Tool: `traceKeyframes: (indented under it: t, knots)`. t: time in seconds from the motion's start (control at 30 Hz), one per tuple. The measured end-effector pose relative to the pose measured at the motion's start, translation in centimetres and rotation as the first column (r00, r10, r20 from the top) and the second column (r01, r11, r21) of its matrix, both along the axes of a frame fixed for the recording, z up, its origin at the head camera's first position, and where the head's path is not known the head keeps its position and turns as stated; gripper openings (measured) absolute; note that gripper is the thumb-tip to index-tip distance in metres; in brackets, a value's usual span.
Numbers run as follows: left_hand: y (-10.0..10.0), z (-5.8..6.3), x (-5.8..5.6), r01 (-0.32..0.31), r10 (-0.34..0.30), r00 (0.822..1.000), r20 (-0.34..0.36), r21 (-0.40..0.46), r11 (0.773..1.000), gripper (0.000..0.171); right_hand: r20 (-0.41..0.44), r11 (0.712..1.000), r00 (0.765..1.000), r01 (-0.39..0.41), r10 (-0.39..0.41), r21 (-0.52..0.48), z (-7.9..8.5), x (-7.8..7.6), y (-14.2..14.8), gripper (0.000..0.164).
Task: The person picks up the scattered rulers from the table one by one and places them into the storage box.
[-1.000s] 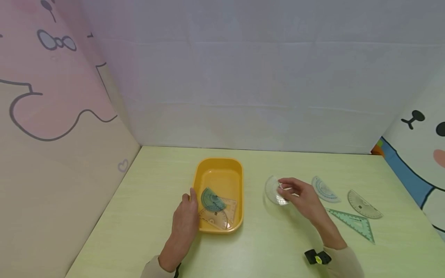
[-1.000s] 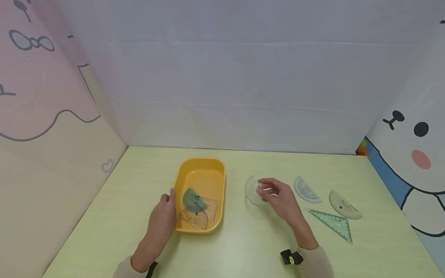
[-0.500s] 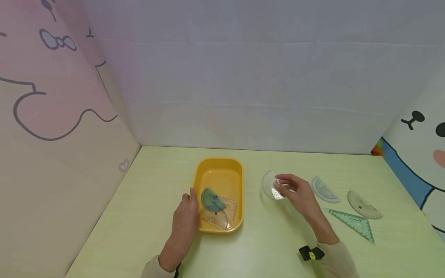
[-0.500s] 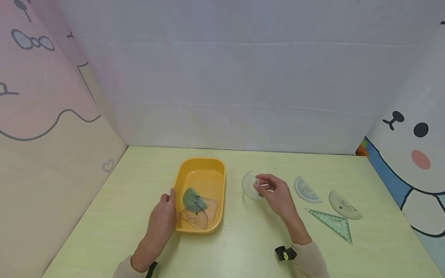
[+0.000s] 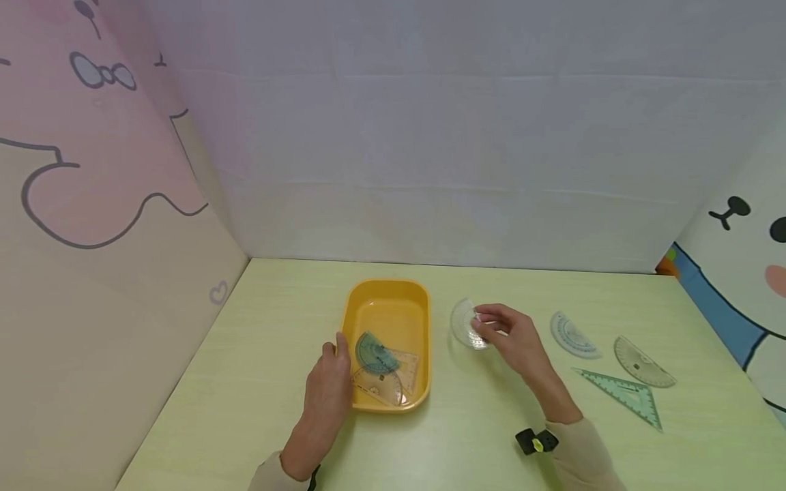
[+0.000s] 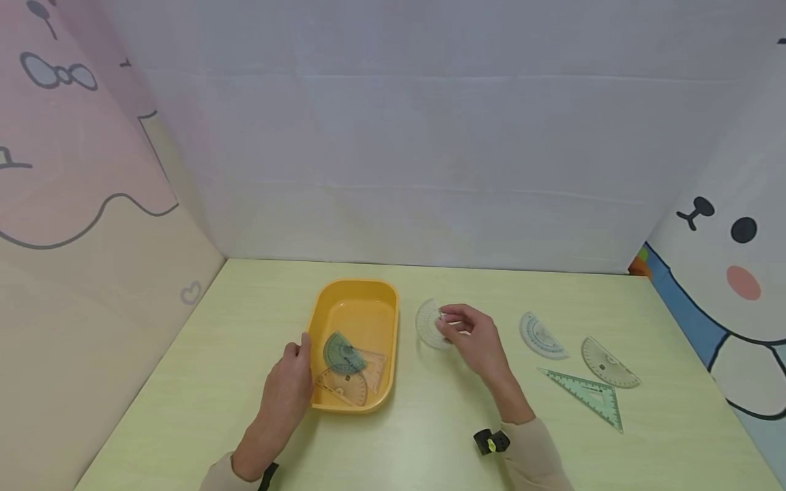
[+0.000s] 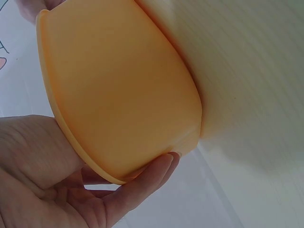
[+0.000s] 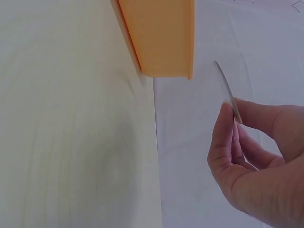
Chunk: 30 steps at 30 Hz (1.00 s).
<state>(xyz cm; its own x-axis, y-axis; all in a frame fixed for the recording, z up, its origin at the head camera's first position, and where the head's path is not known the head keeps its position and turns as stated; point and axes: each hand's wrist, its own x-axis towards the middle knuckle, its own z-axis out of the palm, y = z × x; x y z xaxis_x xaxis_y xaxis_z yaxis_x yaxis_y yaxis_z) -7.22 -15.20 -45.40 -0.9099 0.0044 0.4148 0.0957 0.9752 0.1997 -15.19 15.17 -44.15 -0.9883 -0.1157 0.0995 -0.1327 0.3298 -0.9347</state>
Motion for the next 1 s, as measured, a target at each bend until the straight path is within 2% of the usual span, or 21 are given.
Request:
traceKeyframes:
  t: [0.43, 0.73, 1.0]
  knots:
    - [0.0, 0.0, 0.1, 0.008, -0.008, 1.000, -0.018, -0.013, 1.000, 0.046, 0.005, 1.000, 1.000, 0.013, -0.013, 0.012, -0.2, -0.8, -1.3, 0.031]
    - [0.0, 0.1, 0.0, 0.008, -0.008, 1.000, -0.016, -0.019, 1.000, 0.046, 0.033, 1.000, 0.999, -0.022, 0.022, -0.007, 0.3, -1.4, -2.9, 0.031]
    - [0.1, 0.2, 0.0, 0.002, -0.002, 1.000, 0.002, -0.012, 1.000, 0.046, 0.010, 0.998, 0.998, -0.056, 0.056, -0.008, 0.5, -2.0, -4.4, 0.030]
